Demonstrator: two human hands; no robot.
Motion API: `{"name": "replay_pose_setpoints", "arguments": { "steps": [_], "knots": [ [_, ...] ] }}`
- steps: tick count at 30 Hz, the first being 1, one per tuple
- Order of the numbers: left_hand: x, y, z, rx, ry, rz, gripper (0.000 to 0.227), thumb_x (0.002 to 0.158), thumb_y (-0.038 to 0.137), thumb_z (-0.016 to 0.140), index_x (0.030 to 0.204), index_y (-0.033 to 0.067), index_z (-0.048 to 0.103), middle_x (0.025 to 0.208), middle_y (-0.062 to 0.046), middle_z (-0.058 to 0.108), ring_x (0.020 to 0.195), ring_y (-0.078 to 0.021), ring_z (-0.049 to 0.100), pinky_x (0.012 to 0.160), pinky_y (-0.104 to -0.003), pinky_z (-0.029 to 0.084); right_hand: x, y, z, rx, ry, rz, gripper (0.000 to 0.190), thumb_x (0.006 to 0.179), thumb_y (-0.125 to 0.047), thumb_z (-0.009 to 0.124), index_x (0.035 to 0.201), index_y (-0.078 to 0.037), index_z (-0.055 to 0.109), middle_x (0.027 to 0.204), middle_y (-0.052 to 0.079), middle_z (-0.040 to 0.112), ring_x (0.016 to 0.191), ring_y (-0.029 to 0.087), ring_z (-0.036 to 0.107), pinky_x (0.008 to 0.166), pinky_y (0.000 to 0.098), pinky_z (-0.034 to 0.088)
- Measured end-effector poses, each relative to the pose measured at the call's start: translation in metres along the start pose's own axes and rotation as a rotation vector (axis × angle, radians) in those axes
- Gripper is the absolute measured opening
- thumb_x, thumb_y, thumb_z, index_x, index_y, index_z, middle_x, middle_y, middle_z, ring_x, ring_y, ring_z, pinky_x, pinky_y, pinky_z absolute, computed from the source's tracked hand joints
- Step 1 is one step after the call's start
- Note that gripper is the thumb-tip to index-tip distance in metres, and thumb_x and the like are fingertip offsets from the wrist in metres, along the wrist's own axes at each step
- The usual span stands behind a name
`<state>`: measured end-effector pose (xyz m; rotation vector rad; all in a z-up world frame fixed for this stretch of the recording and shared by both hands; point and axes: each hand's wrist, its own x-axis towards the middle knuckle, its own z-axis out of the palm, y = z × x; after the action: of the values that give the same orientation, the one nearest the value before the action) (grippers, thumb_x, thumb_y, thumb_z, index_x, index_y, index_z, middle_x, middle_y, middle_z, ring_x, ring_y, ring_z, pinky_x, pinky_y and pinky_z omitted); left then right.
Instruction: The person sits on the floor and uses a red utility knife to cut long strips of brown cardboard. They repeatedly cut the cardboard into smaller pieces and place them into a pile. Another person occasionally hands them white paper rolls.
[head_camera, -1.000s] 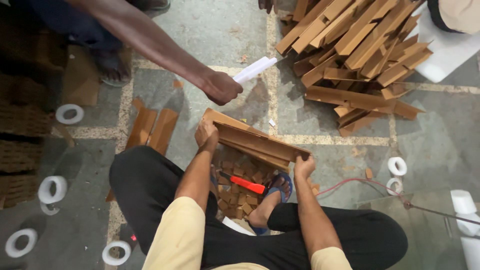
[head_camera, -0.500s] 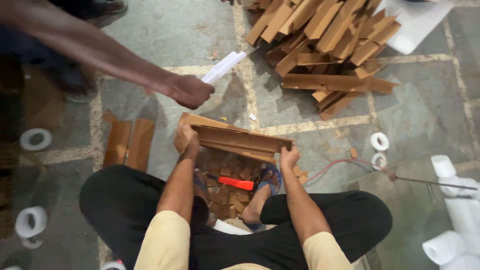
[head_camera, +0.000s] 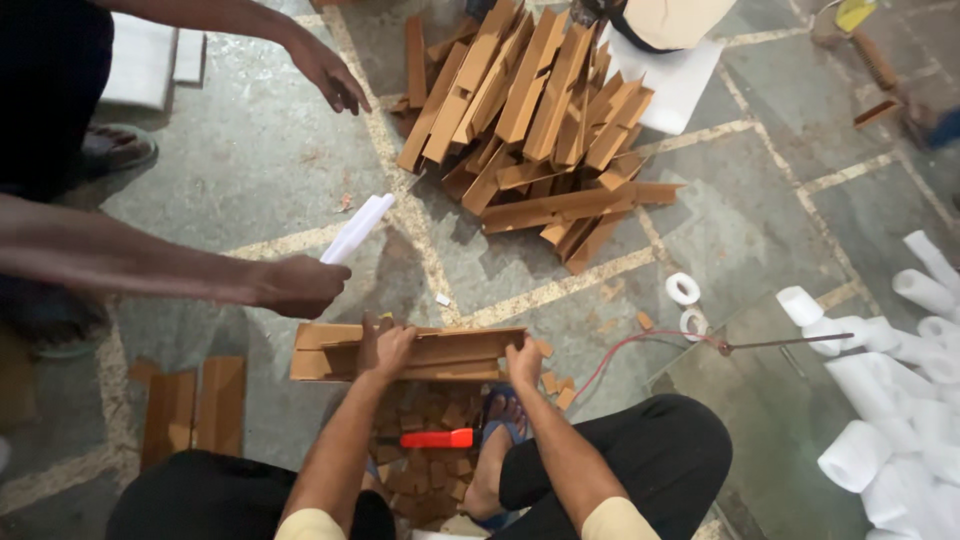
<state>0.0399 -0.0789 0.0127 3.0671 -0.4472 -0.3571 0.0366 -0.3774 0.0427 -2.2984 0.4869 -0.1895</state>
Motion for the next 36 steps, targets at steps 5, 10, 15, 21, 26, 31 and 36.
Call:
{"name": "replay_pose_setpoints", "arguments": {
  "steps": [5, 10, 15, 21, 26, 31, 36],
  "knots": [
    [0.016, 0.002, -0.024, -0.208, 0.269, 0.101, 0.023, 0.090, 0.020, 0.052, 0.102, 0.0268, 0.070, 0.106, 0.000, 0.069, 0.112, -0.0240, 0.065, 0.094, -0.050, 0.046, -0.016, -0.024, -0.019, -0.212, 0.300, -0.564, 0.059, 0.067, -0.024, 0.078, 0.117, 0.004, 0.067, 0.108, 0.025, 0.069, 0.099, 0.045, 0.065, 0.087, 0.0520, 0.052],
    [0.006, -0.003, -0.030, -0.272, 0.284, 0.120, 0.014, 0.090, 0.025, 0.059, 0.097, 0.0241, 0.071, 0.104, 0.000, 0.068, 0.102, -0.0254, 0.067, 0.083, -0.044, 0.051, -0.085, -0.027, 0.008, -0.420, -0.646, -1.011, 0.020, 0.081, -0.019, 0.071, 0.099, -0.009, 0.073, 0.095, 0.013, 0.068, 0.089, 0.034, 0.066, 0.078, 0.0486, 0.053],
    [0.007, 0.000, -0.036, -0.258, 0.292, 0.126, 0.011, 0.090, 0.026, 0.060, 0.095, 0.0219, 0.070, 0.101, -0.001, 0.068, 0.100, -0.0221, 0.068, 0.081, -0.046, 0.051, -0.145, -0.006, 0.039, -0.795, -0.668, -1.124, 0.020, 0.080, -0.024, 0.064, 0.092, -0.013, 0.075, 0.100, 0.009, 0.068, 0.097, 0.029, 0.064, 0.072, 0.0490, 0.052],
    [0.013, 0.000, -0.026, -0.172, 0.375, 0.102, 0.011, 0.085, 0.020, 0.061, 0.091, 0.0233, 0.070, 0.099, 0.001, 0.068, 0.099, -0.0254, 0.069, 0.082, -0.048, 0.055, -0.135, 0.006, 0.033, -0.898, -0.949, -1.033, 0.021, 0.094, -0.022, 0.060, 0.105, -0.009, 0.072, 0.109, 0.016, 0.065, 0.101, 0.034, 0.066, 0.077, 0.0493, 0.055],
    [0.027, 0.001, 0.023, -0.198, 0.289, 0.108, 0.019, 0.092, 0.020, 0.059, 0.108, 0.0148, 0.068, 0.115, -0.008, 0.066, 0.114, -0.0277, 0.067, 0.071, -0.045, 0.062, -0.112, -0.026, -0.010, -0.749, -1.152, -0.656, 0.046, 0.092, -0.032, 0.060, 0.133, -0.013, 0.055, 0.120, 0.022, 0.065, 0.101, 0.042, 0.070, 0.083, 0.0556, 0.055],
    [0.035, 0.001, 0.038, -0.313, 0.690, 0.184, 0.036, 0.089, 0.022, 0.057, 0.122, 0.0096, 0.066, 0.124, -0.013, 0.066, 0.113, -0.0313, 0.066, 0.086, -0.047, 0.059, -0.092, -0.077, -0.075, -0.718, -1.051, -0.452, 0.042, 0.098, -0.035, 0.054, 0.135, -0.016, 0.054, 0.105, 0.024, 0.072, 0.098, 0.046, 0.068, 0.084, 0.0583, 0.052],
    [0.023, 0.018, 0.014, -0.382, 0.253, 0.070, 0.015, 0.095, 0.018, 0.057, 0.103, 0.0128, 0.068, 0.106, -0.013, 0.068, 0.097, -0.0338, 0.069, 0.083, -0.048, 0.056, -0.097, -0.099, -0.080, -0.556, -0.679, -0.250, 0.044, 0.094, -0.028, 0.055, 0.136, -0.015, 0.050, 0.102, 0.030, 0.070, 0.095, 0.052, 0.066, 0.083, 0.0609, 0.050]
  ]
}}
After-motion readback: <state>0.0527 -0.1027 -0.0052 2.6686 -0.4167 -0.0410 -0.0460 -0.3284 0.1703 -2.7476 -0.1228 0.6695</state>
